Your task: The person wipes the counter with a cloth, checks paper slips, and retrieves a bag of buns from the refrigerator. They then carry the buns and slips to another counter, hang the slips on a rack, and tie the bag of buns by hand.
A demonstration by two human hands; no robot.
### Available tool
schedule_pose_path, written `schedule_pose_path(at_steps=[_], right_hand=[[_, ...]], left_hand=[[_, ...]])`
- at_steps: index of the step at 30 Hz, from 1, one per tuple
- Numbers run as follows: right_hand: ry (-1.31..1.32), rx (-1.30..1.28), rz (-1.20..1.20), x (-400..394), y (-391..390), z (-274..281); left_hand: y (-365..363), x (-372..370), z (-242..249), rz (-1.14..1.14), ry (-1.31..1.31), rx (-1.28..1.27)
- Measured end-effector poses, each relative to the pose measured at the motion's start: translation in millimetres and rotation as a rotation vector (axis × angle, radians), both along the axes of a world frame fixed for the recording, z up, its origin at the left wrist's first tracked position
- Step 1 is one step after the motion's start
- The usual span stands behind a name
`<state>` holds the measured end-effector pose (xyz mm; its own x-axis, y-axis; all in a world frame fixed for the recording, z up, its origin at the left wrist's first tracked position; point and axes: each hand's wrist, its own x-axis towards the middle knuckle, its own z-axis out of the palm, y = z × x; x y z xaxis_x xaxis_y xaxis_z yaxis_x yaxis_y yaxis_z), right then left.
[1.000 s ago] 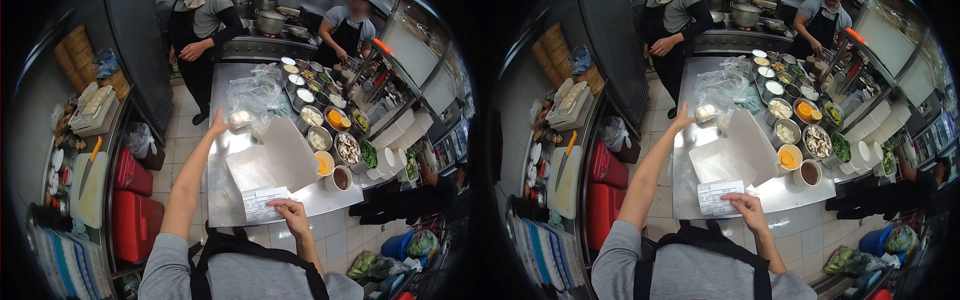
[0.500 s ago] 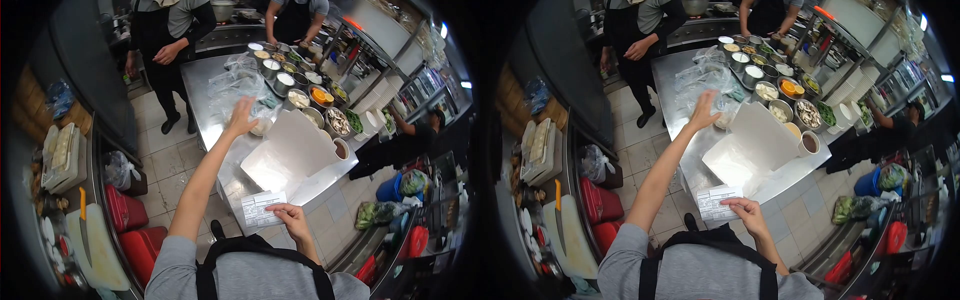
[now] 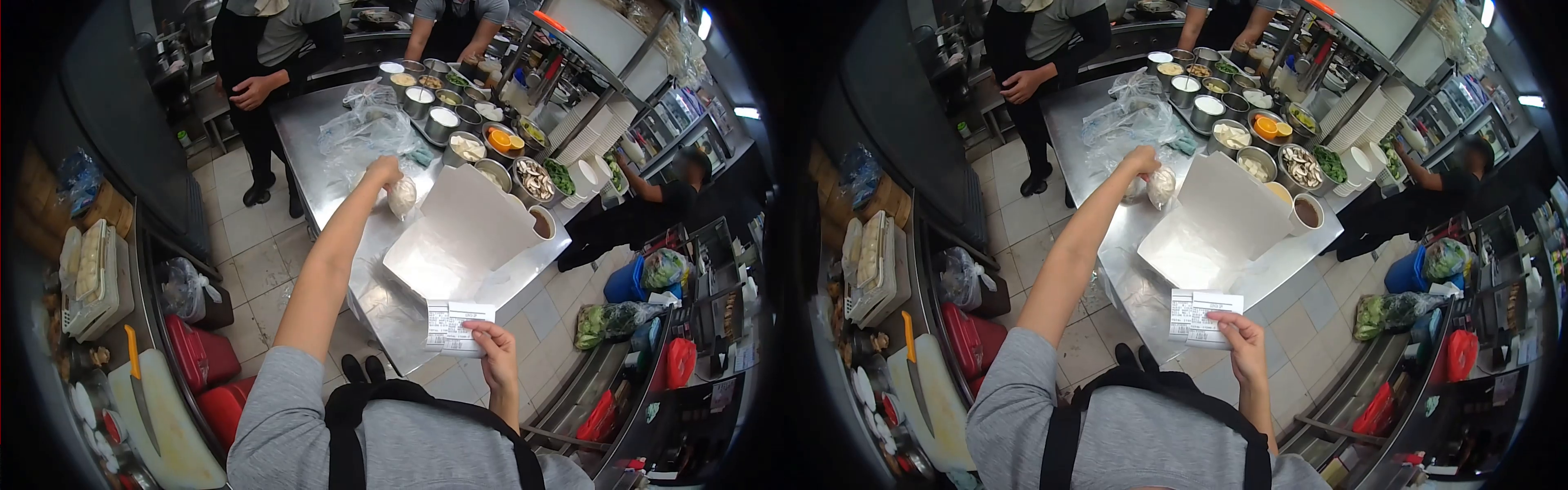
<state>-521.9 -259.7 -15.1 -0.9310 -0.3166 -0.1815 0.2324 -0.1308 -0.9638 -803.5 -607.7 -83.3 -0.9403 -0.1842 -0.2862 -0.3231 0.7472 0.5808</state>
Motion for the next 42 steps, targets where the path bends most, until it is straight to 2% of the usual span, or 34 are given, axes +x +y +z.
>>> schedule_pose_path(at_steps=[4,6,8,10,12,15,18,23,25,26,27,28,29,30,31,34,36,37,39,40,42], right_hand=[[0.085,-0.036,0.019,-14,-17,0],[0.052,-0.117,0.073,-24,-32,8],[0.07,-0.188,0.127,-34,-46,12],[0.09,-0.23,0.197,-41,-63,16],[0.113,-0.234,0.283,-44,-80,21],[0.177,-0.214,0.48,-45,-108,14],[0.258,-0.168,0.626,-34,-143,6],[0.286,-0.184,0.742,-4,-200,3],[0.301,-0.204,0.765,9,-227,0],[0.496,-0.162,0.715,15,-242,-3],[0.551,-0.069,0.755,21,-254,1],[0.537,-0.036,0.797,34,-269,13],[0.548,-0.135,0.842,43,-291,3],[0.523,-0.122,0.871,58,-312,4],[0.493,-0.161,0.86,74,-335,0],[0.349,-0.219,0.948,110,-392,-6],[0.26,-0.256,1.027,131,-416,-5],[0.24,-0.248,1.065,133,-423,-4],[0.206,-0.214,1.13,141,-436,-8],[0.165,-0.195,1.135,143,-440,-12],[0.092,-0.157,1.143,144,-448,-22]], left_hand=[[5,27,6,0.0,0.138,-0.178],[19,67,20,0.063,0.53,-0.238],[31,131,59,0.063,0.475,0.14],[39,206,88,0.021,0.256,0.701],[50,267,110,0.057,0.078,0.952],[34,319,89,0.046,0.279,1.271],[17,363,93,0.186,0.541,1.503],[-17,423,109,0.268,0.745,1.629],[-33,440,108,0.296,0.798,1.473],[-45,448,109,0.311,0.837,1.377],[-60,457,94,0.357,0.879,1.459],[-70,463,90,0.395,0.915,1.115],[-85,476,81,0.448,0.884,0.943],[-94,494,104,0.487,0.792,0.607],[-120,515,104,0.47,0.757,0.331],[-188,602,158,0.636,0.876,-0.634],[-221,670,222,0.846,0.923,-0.854],[-240,697,255,0.876,0.936,-1.093],[-278,757,316,0.978,0.998,-1.318],[-297,786,342,1.159,0.888,-1.368],[-359,866,388,1.353,0.705,-1.521]])
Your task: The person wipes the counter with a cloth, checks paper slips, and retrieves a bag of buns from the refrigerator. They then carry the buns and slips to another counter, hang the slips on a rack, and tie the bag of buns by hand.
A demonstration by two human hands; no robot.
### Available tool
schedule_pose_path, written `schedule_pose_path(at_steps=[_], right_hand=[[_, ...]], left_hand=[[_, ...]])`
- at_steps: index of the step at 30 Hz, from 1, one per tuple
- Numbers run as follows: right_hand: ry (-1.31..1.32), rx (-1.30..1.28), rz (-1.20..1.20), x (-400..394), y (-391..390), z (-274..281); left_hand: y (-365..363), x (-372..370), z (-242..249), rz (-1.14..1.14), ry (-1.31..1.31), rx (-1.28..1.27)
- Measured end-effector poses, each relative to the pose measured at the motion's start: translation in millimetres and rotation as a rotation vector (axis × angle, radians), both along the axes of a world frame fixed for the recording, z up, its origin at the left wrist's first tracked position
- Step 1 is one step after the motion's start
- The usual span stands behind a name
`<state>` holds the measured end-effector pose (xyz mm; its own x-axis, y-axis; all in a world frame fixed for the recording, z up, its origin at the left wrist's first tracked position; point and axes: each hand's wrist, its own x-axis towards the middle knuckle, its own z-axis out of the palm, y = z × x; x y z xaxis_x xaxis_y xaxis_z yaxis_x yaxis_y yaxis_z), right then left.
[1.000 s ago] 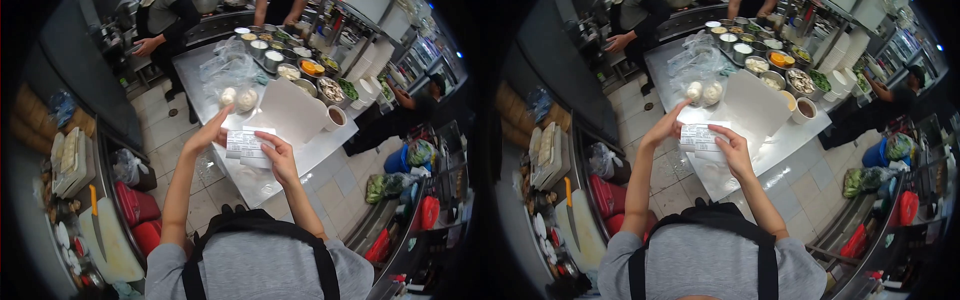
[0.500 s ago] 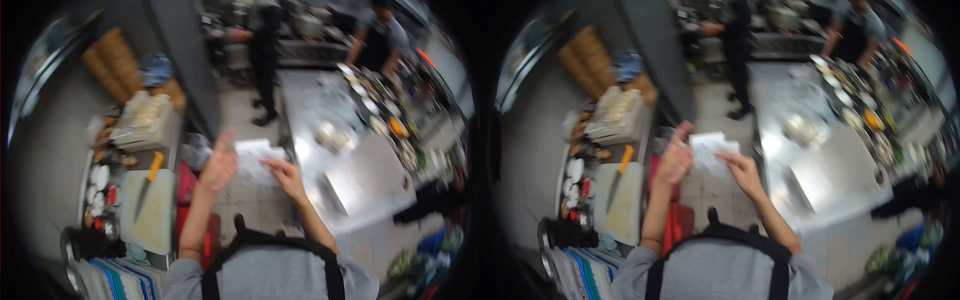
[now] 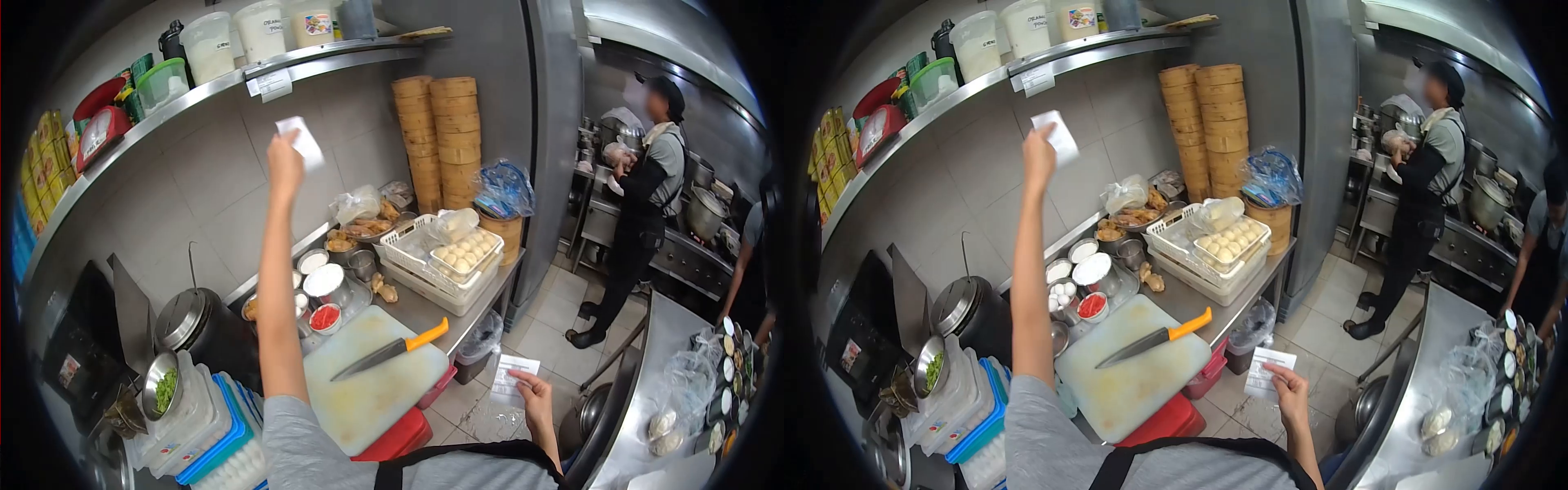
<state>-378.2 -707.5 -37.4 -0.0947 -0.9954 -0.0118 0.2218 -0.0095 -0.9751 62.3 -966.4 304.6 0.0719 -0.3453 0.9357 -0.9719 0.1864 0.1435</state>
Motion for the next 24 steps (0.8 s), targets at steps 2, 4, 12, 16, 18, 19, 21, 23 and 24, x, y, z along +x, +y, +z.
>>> schedule_pose_path(at_steps=[2,4,12,16,18,19,21,23,24], right_hand=[[0.006,0.04,-0.018,-5,-3,-13],[0.019,0.107,-0.064,-14,-3,-23],[-0.019,0.205,-0.253,-24,-17,-42],[0.006,0.218,-0.21,-15,-38,-35],[0.004,0.237,-0.196,-9,-43,-27],[-0.006,0.25,-0.197,-6,-44,-23],[0.0,0.246,-0.207,-2,-47,-18],[-0.001,0.251,-0.209,-6,-50,-24],[0.0,0.257,-0.204,-7,-50,-27]], left_hand=[[-46,60,37,0.114,0.217,0.074],[-82,110,67,0.158,0.324,0.16],[-180,135,108,-0.431,0.631,0.069],[-223,87,100,-0.304,0.591,0.134],[-245,72,109,-0.261,0.604,0.092],[-252,66,114,-0.242,0.608,0.069],[-259,61,128,-0.222,0.635,0.042],[-253,57,137,-0.212,0.646,0.046],[-245,56,135,-0.161,0.572,0.148]])
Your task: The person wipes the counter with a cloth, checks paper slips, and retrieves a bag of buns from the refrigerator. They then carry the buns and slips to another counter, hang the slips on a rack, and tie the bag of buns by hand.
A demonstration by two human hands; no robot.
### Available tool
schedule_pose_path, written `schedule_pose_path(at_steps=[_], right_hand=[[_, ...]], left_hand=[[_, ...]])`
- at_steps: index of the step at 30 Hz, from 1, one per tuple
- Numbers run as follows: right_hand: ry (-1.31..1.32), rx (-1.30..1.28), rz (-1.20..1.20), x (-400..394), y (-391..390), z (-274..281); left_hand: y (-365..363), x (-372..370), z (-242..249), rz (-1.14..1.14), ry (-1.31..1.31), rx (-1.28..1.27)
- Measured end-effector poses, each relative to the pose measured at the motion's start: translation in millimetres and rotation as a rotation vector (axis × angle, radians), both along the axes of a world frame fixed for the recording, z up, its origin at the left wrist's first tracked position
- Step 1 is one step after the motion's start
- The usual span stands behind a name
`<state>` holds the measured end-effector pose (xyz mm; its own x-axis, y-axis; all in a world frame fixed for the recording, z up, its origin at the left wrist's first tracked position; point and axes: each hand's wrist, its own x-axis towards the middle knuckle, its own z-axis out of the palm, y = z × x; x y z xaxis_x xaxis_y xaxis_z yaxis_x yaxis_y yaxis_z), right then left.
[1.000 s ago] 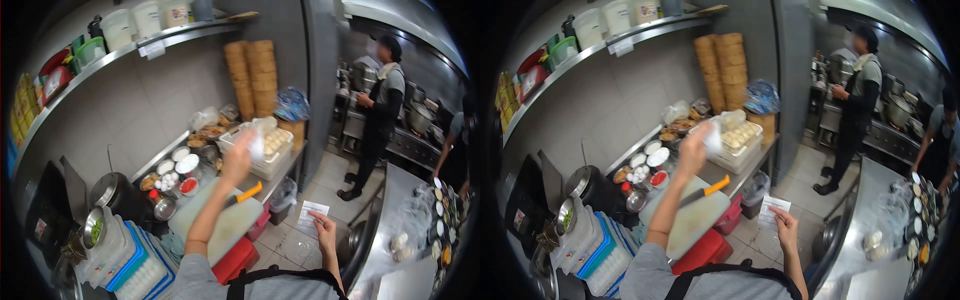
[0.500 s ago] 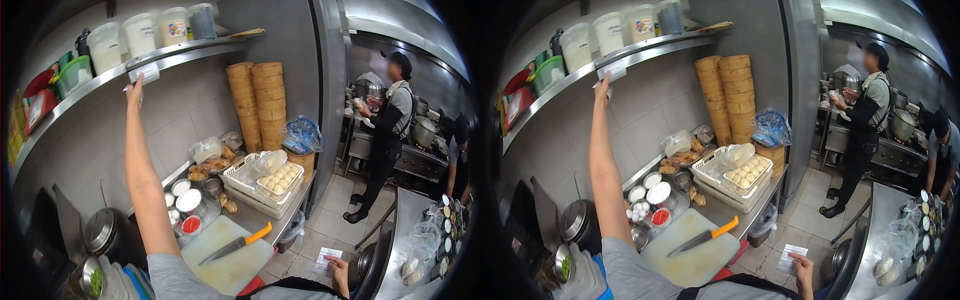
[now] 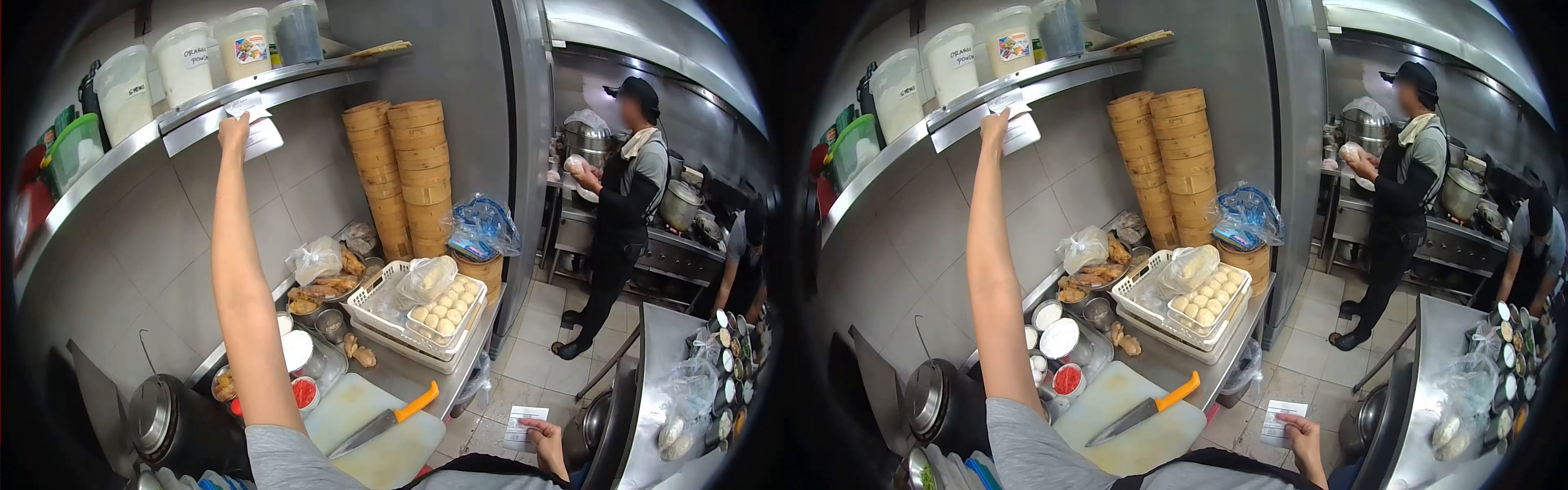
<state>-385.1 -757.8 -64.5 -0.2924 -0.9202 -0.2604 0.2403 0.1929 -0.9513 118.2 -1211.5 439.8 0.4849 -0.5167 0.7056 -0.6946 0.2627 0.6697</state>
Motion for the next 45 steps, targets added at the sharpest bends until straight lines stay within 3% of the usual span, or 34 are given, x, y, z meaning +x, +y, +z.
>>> schedule_pose_path(at_steps=[5,8,10,12,15,20,22,23,24,27,29,32,36,38,40,42,44,45], right_hand=[[-0.004,0.012,0.017,0,-8,-4],[-0.02,0.032,0.068,3,-14,3],[-0.018,0.025,0.109,8,-12,9],[0.009,-0.024,0.146,9,-11,10],[0.014,-0.029,0.15,7,-5,10],[-0.016,-0.042,0.059,-1,13,24],[-0.068,-0.13,-0.026,-12,23,31],[-0.116,-0.248,-0.052,-19,29,39],[-0.13,-0.281,-0.112,-27,37,50],[-0.069,-0.458,-0.331,-48,68,85],[0.044,-0.624,-0.411,-59,94,107],[0.234,-0.691,-0.555,-64,147,122],[0.264,-0.698,-0.793,-58,233,127],[0.395,-0.662,-0.914,-61,289,105],[0.528,-0.511,-1.028,-55,353,95],[0.506,-0.575,-1.078,-46,417,87],[0.42,-0.575,-1.149,-36,482,72],[0.498,-0.511,-1.18,-30,517,61]], left_hand=[[110,-35,-13,0.166,-0.608,0.649],[120,-4,-27,-0.116,-0.791,-0.199],[123,13,-24,-0.054,-0.621,-0.238],[126,24,-25,0.078,-0.437,-0.081],[119,33,-22,-0.088,-0.07,-0.012],[76,59,7,0.289,-0.418,-0.292],[40,79,11,0.23,-0.338,-0.422],[9,113,17,0.113,-0.524,-0.282],[23,98,13,0.252,-0.604,-0.358],[114,-45,-33,0.559,-0.723,-0.759],[171,-151,-82,0.515,-0.618,-0.969],[258,-284,-173,0.101,-0.383,-1.056],[395,-435,-257,-0.892,-0.074,-1.104],[477,-481,-291,-1.17,-0.073,-0.942],[574,-510,-322,-1.598,-0.046,-0.713],[649,-530,-360,-1.983,-0.249,-0.453],[739,-549,-397,-2.496,0.058,0.316],[775,-556,-413,-2.624,0.032,0.494]])
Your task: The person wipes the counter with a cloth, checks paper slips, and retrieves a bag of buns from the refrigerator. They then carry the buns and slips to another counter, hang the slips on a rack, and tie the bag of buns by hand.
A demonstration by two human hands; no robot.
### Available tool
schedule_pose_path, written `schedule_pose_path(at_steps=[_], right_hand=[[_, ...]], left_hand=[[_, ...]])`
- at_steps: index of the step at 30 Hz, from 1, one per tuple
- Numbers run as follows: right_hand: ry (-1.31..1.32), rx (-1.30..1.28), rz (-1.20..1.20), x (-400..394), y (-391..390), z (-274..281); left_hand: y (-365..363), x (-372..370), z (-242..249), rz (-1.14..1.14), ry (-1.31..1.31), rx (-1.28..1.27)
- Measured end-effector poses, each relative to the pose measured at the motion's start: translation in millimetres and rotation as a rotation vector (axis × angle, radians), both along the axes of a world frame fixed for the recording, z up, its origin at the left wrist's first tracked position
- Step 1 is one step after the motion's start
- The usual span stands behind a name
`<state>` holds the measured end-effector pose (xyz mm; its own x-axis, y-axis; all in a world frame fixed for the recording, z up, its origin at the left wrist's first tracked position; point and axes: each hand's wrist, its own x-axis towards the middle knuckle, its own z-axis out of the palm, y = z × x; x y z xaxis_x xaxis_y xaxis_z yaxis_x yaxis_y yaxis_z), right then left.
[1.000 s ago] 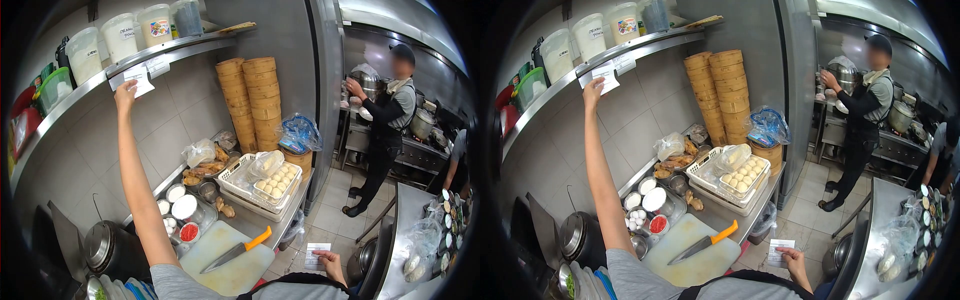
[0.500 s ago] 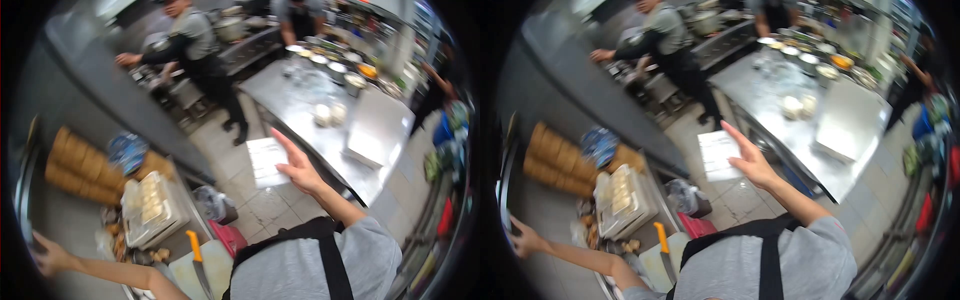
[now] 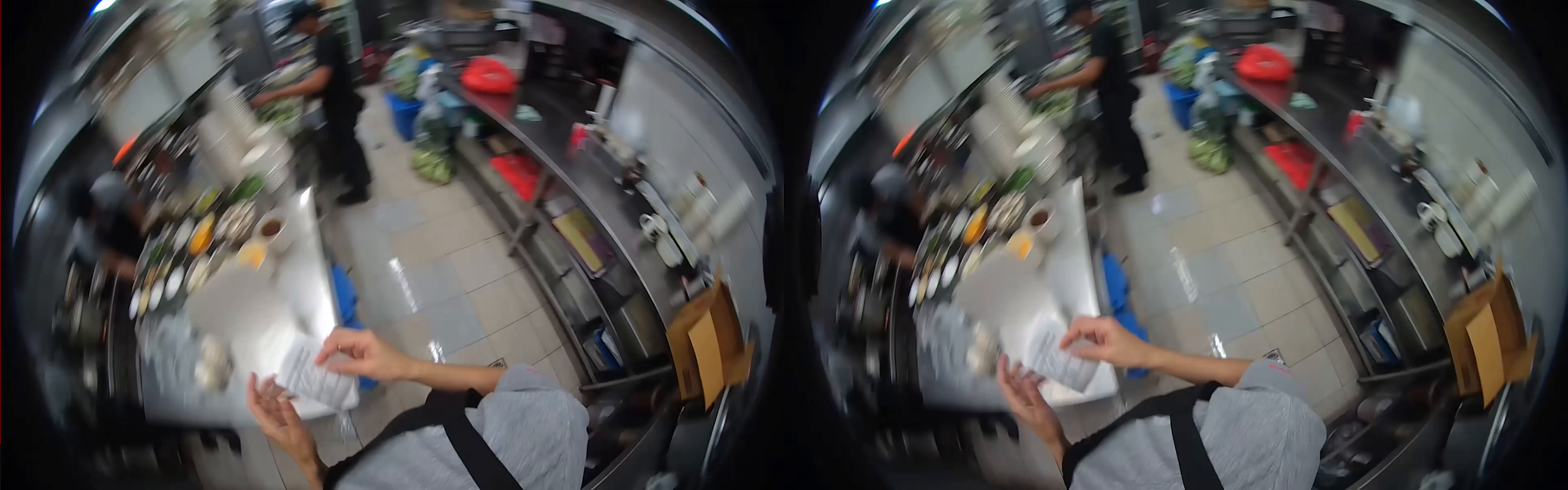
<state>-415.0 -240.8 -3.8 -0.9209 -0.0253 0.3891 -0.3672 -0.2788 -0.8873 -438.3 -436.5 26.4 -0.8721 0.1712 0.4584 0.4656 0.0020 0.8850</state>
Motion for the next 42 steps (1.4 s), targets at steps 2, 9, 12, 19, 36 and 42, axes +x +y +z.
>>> schedule_pose_path(at_steps=[2,9,12,19,36,42], right_hand=[[-0.019,0.14,-0.133,18,68,-10],[-0.214,0.462,-0.789,113,216,-18],[-0.33,0.574,-1.031,135,263,-32],[-0.268,0.709,-1.372,125,396,-7],[-0.043,0.778,-2.044,232,840,125],[0.115,0.603,-2.073,310,1011,188]], left_hand=[[85,-7,-11,-0.208,-0.243,0.099],[293,-21,-32,-0.647,0.016,-0.343],[361,-22,-44,-0.721,0.175,-0.356],[478,-65,-74,-0.849,0.346,-0.537],[863,-99,-36,-1.471,0.814,-0.453],[968,-81,-44,-1.457,0.804,-0.507]])
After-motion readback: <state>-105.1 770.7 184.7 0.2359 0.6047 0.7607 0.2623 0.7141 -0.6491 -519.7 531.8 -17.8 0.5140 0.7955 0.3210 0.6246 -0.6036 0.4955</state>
